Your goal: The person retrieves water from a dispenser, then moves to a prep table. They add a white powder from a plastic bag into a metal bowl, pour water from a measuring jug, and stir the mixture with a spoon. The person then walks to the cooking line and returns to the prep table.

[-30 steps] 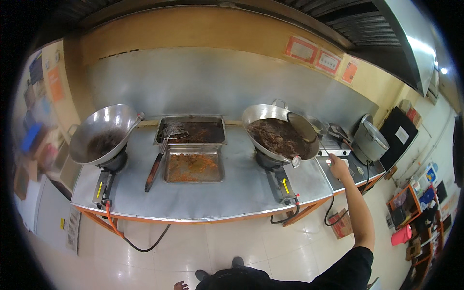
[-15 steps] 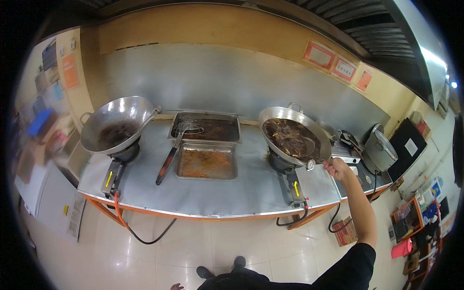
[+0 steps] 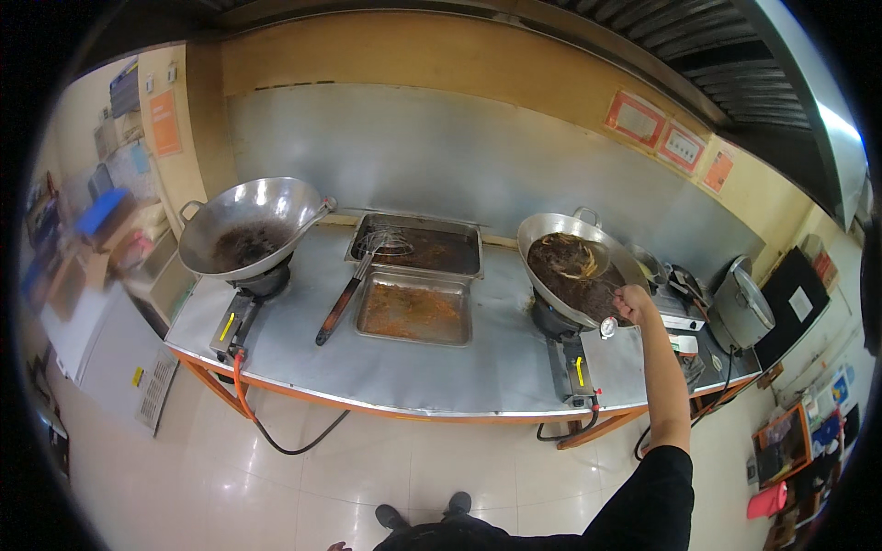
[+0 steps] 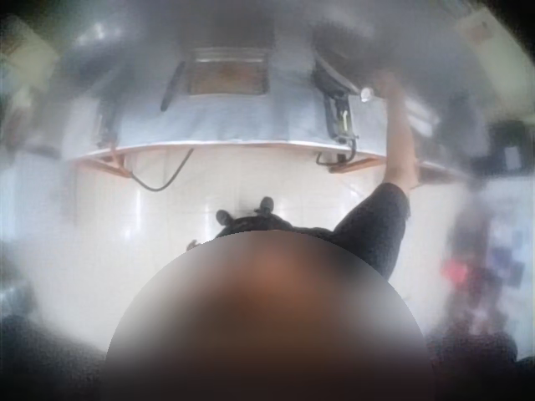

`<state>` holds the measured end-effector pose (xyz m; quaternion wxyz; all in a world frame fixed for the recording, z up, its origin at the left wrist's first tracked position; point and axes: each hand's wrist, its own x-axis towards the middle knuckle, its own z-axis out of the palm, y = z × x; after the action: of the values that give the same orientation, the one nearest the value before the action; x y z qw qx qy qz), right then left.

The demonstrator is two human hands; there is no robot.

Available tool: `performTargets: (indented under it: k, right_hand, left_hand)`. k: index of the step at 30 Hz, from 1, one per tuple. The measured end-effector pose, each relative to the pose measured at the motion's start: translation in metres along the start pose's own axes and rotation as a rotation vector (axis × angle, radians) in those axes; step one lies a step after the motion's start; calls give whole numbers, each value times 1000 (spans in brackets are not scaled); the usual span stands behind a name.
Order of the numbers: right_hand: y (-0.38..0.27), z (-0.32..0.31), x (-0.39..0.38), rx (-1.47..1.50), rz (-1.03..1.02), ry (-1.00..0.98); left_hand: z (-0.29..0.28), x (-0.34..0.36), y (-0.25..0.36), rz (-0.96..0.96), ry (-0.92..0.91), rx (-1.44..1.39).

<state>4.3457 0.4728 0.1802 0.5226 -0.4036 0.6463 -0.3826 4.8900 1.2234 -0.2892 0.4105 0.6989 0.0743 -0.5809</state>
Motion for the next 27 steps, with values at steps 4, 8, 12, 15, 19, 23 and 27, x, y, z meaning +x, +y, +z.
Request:
performTargets:
  k: [4,8,12,15,19,23,27]
  right_hand:
    - [-12,4,-30,-237,-130,58]
    - [-18,15,-43,-524,-300,111]
    - [-14,29,-48,-970,-725,253]
    - [-11,37,-75,-1202,-771,284]
    - [-11,49,-137,-1211,-697,347]
    - [-12,54,-175,-1221,-646,362]
    - [-1,46,-180,-1155,-652,393]
  left_hand:
    - [6,-6,-2,-65,33,24]
    - [5,-1,1,-78,16,17]
    - [-4,15,7,-75,-22,13]
    - [-15,29,11,-66,-42,6]
    - [-31,45,16,-78,-60,21]
    - [-49,55,19,-58,-78,37]
    - [-61,69,34,-122,-64,78]
